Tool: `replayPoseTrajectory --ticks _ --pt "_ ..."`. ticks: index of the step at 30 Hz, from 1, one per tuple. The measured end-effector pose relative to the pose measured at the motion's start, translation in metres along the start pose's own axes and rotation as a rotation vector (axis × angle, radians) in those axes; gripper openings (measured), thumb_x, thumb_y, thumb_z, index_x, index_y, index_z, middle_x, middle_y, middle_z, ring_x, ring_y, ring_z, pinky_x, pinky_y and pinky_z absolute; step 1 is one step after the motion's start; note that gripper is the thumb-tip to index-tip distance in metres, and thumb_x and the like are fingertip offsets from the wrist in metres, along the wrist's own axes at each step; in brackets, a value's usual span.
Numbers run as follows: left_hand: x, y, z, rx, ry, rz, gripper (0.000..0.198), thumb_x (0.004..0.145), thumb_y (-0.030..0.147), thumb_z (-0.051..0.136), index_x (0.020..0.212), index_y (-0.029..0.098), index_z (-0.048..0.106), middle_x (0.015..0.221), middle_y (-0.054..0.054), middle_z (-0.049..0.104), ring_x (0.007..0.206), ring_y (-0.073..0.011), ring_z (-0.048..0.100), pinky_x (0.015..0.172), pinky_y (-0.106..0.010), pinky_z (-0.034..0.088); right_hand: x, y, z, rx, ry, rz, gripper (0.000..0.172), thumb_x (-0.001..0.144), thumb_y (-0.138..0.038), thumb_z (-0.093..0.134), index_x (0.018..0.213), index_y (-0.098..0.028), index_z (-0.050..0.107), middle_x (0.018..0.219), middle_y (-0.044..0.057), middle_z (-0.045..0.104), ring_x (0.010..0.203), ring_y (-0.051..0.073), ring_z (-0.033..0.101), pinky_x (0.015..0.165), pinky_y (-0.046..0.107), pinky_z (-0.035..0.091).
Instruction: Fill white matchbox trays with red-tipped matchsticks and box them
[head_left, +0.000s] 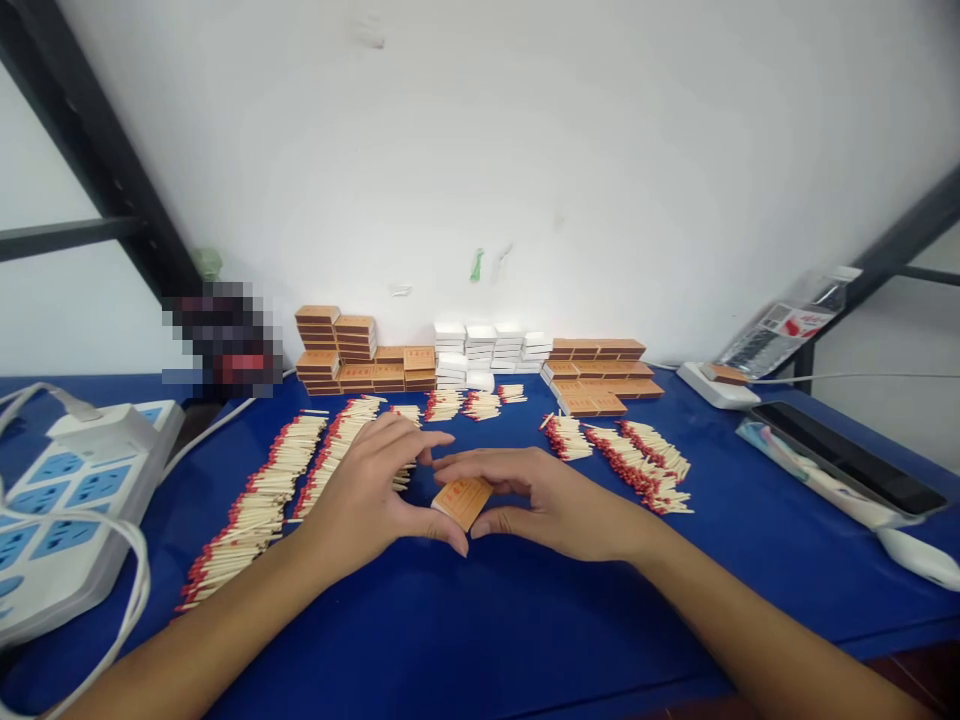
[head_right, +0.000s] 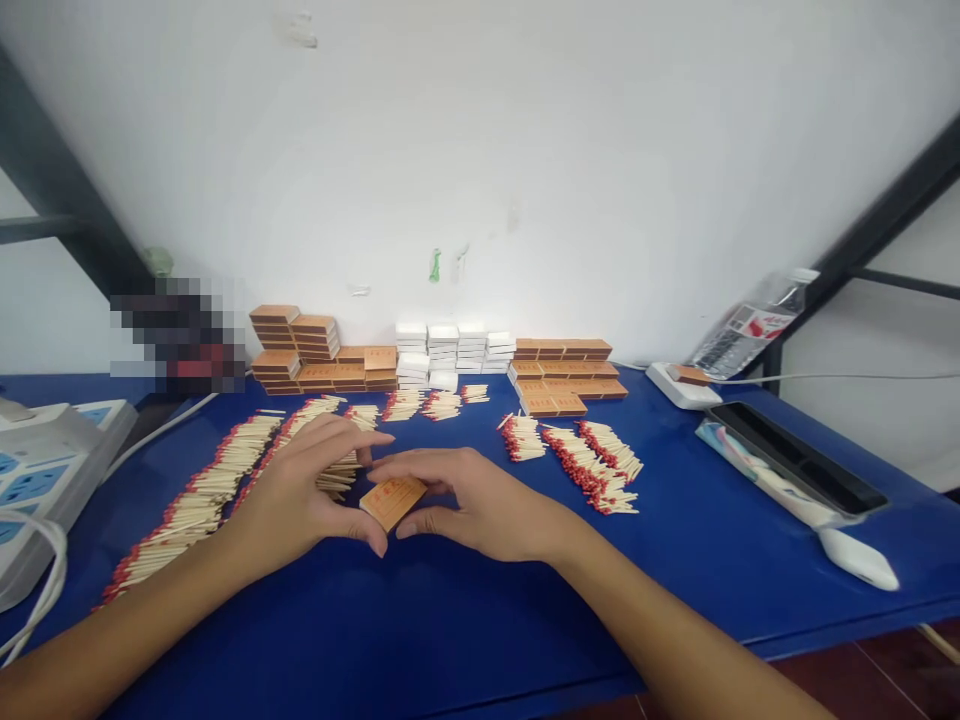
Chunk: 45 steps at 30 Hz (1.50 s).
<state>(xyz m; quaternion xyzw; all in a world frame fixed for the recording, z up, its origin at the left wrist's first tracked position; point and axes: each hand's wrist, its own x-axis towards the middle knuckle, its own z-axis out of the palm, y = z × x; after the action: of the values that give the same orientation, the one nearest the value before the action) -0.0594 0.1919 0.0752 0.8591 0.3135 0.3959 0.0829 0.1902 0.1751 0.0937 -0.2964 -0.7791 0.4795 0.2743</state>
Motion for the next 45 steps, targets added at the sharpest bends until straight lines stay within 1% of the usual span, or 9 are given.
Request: replayPoseTrajectory --ticks 3,5,10,14,17,24,29,39,45 --pt "0.001 0.000 -0.002 0.046 0.023 -0.019 0.072 0.072 0.063 0.088 0.128 0.023 0.067 0.109 -0.004 0.073 0.103 -0.0242 0.063 0.093 -0.040 0.050 0.004 0.000 -0.009 -0.111 0.116 0.014 0.044 0.089 -0.031 0.081 0.132 -0.030 0.073 0.131 0.003 0.076 0.117 0.024 0.071 0.105 0.042 0.058" --pt "0.002 0.001 -0.004 0.079 0.046 -0.018 0.055 0.087 0.054 0.081 0.131 0.024 0.066 0.113 -0.005 0.072 0.106 -0.0236 0.063 0.097 -0.040 0.049 0.004 0.000 -0.029 -0.257 0.274 0.031 0.042 0.088 -0.036 0.082 0.129 -0.030 0.074 0.132 0.005 0.075 0.115 0.025 0.070 0.106 0.045 0.056" --pt "0.002 0.005 -0.003 0.123 0.011 0.032 0.026 0.100 0.038 0.072 0.120 0.022 0.069 0.108 -0.004 0.073 0.104 -0.0222 0.063 0.101 -0.041 0.048 -0.032 0.013 -0.135 -0.544 0.704 0.111 0.057 0.081 -0.058 0.083 0.124 -0.021 0.074 0.121 0.013 0.075 0.112 0.031 0.068 0.098 0.048 0.056" --pt "0.000 0.006 -0.002 0.123 -0.055 0.043 0.018 0.101 0.033 0.068 0.116 0.023 0.070 0.105 -0.004 0.073 0.104 -0.0222 0.063 0.104 -0.044 0.048 -0.090 0.046 -0.216 -0.682 0.729 0.356 0.073 0.064 -0.078 0.083 0.107 -0.020 0.077 0.110 0.013 0.075 0.092 0.028 0.066 0.083 0.043 0.055" --pt "0.000 0.006 -0.001 0.143 -0.052 0.054 0.016 0.102 0.030 0.066 0.115 0.023 0.070 0.106 -0.004 0.073 0.105 -0.0224 0.063 0.104 -0.044 0.048 -0.120 0.072 -0.242 -0.709 0.626 0.508 0.074 0.058 -0.077 0.086 0.106 -0.020 0.080 0.090 0.009 0.073 0.076 0.023 0.061 0.074 0.039 0.053" --pt "0.000 0.007 0.000 0.148 -0.047 0.094 0.014 0.101 0.026 0.066 0.114 0.023 0.070 0.105 -0.004 0.074 0.103 -0.0220 0.064 0.101 -0.043 0.049 -0.114 0.101 -0.238 -0.656 0.610 0.544 0.056 0.061 -0.042 0.087 0.110 -0.018 0.076 0.095 0.009 0.073 0.079 0.023 0.068 0.072 0.035 0.056" --pt "0.001 0.008 0.000 0.144 -0.066 0.092 0.013 0.102 0.026 0.064 0.111 0.022 0.072 0.102 -0.004 0.074 0.101 -0.0214 0.065 0.102 -0.043 0.050 -0.109 0.106 -0.236 -0.673 0.660 0.535 0.049 0.066 -0.033 0.084 0.110 -0.016 0.074 0.096 0.012 0.075 0.079 0.024 0.070 0.072 0.036 0.057" --pt "0.001 0.007 -0.001 0.142 -0.053 0.082 0.013 0.102 0.027 0.063 0.110 0.022 0.073 0.100 -0.005 0.075 0.100 -0.0221 0.065 0.101 -0.045 0.052 -0.097 0.103 -0.224 -0.728 0.709 0.510 0.039 0.070 -0.041 0.082 0.102 -0.019 0.074 0.095 0.012 0.078 0.085 0.028 0.072 0.079 0.042 0.058" --pt "0.001 0.007 0.000 0.128 -0.070 0.090 0.012 0.102 0.025 0.064 0.109 0.020 0.072 0.098 -0.005 0.074 0.098 -0.0224 0.063 0.097 -0.044 0.052 -0.085 0.095 -0.208 -0.748 0.867 0.335 0.040 0.083 -0.052 0.071 0.104 -0.019 0.073 0.099 0.014 0.079 0.090 0.030 0.072 0.086 0.046 0.057"
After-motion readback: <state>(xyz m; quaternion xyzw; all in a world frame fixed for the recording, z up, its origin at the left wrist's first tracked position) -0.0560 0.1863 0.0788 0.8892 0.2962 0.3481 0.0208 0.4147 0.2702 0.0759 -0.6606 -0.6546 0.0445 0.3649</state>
